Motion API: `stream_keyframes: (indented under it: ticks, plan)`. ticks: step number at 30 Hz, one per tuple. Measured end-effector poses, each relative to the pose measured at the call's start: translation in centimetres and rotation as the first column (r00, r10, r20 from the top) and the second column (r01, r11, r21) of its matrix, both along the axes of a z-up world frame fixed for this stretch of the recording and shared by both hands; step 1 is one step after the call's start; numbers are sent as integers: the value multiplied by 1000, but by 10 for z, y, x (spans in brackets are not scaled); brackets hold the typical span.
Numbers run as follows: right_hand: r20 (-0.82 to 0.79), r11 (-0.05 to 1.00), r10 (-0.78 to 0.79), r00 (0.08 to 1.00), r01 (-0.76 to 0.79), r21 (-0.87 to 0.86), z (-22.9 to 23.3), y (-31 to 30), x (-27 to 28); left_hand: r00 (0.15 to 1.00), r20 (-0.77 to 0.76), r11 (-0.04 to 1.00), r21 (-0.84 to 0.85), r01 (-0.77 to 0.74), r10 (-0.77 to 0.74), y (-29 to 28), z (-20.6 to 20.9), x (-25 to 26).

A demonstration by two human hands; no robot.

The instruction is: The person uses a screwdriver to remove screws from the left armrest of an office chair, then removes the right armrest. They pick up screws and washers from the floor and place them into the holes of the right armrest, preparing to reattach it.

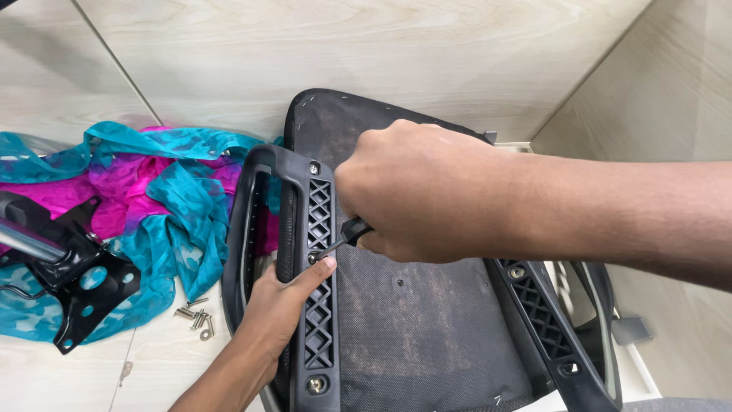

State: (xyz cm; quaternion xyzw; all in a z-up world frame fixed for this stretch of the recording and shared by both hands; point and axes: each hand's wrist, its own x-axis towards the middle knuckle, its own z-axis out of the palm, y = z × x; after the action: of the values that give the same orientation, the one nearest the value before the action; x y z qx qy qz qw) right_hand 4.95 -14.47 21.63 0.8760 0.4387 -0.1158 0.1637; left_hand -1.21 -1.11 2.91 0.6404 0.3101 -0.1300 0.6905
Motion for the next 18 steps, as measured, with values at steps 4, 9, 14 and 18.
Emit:
stream_keyframes:
  ticks: [4, 9, 14, 18]
  plan:
    - [-44, 997, -62, 997, 64, 45, -2, 3, -3, 1000, 2, 1000, 5, 0, 0, -1, -1, 0]
    - [-78, 983, -100, 992, 111, 147, -2, 1, -10, 1000, -29, 1000, 27, 3, -2, -1, 0, -3]
    - [-91, 973, -192, 977, 202, 113, -3, 1, -12, 1000, -11, 1000, 13, -4, 4, -1, 0, -3]
    - [-145, 923, -371, 917, 381, 45, -1, 0, -13, 1000, 24, 1000, 0, -6, 6, -1, -2, -4]
